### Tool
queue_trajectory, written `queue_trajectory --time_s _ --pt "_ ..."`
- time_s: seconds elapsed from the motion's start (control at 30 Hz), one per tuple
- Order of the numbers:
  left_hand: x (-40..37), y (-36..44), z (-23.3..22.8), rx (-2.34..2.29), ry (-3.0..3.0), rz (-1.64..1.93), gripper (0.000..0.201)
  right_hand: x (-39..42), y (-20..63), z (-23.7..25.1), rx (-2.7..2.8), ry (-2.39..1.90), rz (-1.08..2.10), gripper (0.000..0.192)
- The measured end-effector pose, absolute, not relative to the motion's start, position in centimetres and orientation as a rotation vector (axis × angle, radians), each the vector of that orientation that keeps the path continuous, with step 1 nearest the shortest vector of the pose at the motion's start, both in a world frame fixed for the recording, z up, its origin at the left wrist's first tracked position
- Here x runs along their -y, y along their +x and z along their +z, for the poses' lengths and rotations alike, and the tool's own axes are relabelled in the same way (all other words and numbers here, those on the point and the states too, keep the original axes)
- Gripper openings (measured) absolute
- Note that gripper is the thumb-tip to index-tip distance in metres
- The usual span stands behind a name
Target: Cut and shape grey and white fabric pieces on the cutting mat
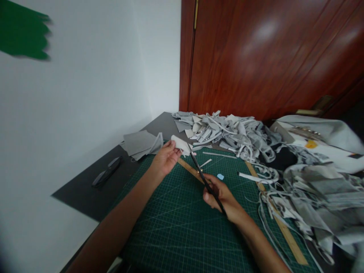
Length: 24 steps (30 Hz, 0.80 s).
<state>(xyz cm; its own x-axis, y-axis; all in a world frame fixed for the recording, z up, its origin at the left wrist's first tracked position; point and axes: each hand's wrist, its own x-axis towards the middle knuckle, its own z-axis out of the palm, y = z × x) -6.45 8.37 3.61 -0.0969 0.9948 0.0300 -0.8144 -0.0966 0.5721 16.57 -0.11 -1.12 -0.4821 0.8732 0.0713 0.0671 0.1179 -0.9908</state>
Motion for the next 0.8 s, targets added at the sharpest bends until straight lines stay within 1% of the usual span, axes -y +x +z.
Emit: queue_trajectory --time_s 0.1,0.27,0.43,0.57,0.67,0.73,0.8 --pt "-8.0 -6.5 3.7 -0.441 0.583 1.485 0.016 0.0 16.5 -1.2 1.628 -0.950 1.396 0.078" --pt "-7.1 -5.5 2.6 -0.436 0.849 1.267 0.037 -0.3 16.5 -1.5 1.552 -0.960 1.326 0.077" --pt "-6.4 -5.0 1.5 -0.560 0.972 1.246 0.046 -0.5 16.9 -1.2 1.611 -0.960 1.297 0.073" --pt "-6.0 -5.3 1.8 -0.530 1.023 1.111 0.050 -0.3 17.0 -0.4 1.699 -0.923 1.304 0.075" --pt "-6.3 -5.2 2.1 -0.498 0.948 1.133 0.057 -0.1 17.0 -0.1 1.706 -0.956 1.307 0.078" --pt "-6.7 -4.9 1.8 -0.564 0.913 1.236 0.062 -0.2 17.1 -0.2 1.706 -0.973 1.313 0.081" --pt "-7.1 -4.5 1.5 -0.666 0.903 1.391 0.057 -0.4 17.1 -0.4 1.696 -0.975 1.320 0.084"
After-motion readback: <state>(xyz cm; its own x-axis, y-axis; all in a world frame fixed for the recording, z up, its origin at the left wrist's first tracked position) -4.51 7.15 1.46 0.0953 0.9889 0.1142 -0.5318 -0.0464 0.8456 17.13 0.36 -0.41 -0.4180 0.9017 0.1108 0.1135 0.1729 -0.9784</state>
